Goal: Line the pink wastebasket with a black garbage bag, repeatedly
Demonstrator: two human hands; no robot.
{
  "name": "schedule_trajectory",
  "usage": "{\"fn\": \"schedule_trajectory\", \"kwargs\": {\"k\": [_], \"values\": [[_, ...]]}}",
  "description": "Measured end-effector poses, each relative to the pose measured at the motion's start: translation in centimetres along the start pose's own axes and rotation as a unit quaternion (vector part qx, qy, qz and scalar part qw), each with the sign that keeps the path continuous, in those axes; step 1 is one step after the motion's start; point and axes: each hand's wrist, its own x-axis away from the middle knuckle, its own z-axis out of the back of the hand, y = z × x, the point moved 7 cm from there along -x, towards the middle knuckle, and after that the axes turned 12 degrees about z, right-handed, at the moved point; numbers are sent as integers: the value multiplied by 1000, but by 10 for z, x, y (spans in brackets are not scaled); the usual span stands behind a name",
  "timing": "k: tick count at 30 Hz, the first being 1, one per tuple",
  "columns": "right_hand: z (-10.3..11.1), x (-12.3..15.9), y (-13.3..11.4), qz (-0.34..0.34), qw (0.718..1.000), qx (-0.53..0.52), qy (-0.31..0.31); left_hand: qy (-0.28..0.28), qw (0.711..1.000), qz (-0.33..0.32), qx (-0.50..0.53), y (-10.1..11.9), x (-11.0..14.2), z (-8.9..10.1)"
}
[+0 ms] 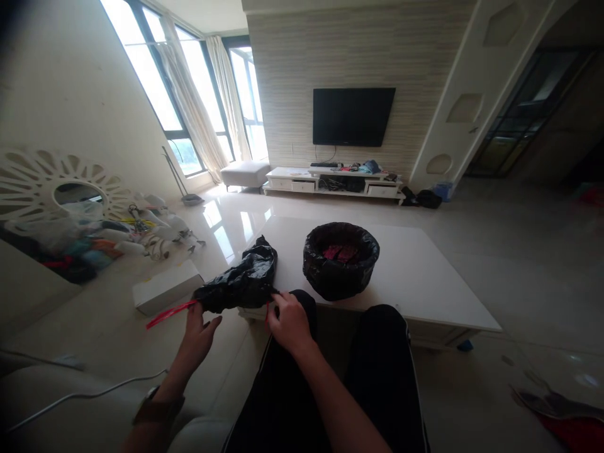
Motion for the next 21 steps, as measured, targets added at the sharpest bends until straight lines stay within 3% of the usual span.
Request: {"fn": "schedule_trajectory", "kwargs": {"k": [5, 9, 12, 14, 17, 21], "values": [[17, 8, 24, -53, 995, 10, 80, 71, 997, 13, -4, -11, -13, 24], [25, 12, 35, -86, 986, 10, 141, 90, 995, 9, 48, -16, -15, 34], [30, 12, 32, -85, 982, -9, 168, 115, 990, 38, 76, -15, -13, 39], [33, 9, 23, -53, 984, -27, 166, 142, 988, 19, 53, -6, -8, 41], [35, 3, 7, -15, 988, -53, 146, 119, 993, -20, -13, 11, -1, 33], [36, -1, -12, 0, 991, -80, 107, 51, 992, -33, -114, 21, -3, 3]]}}
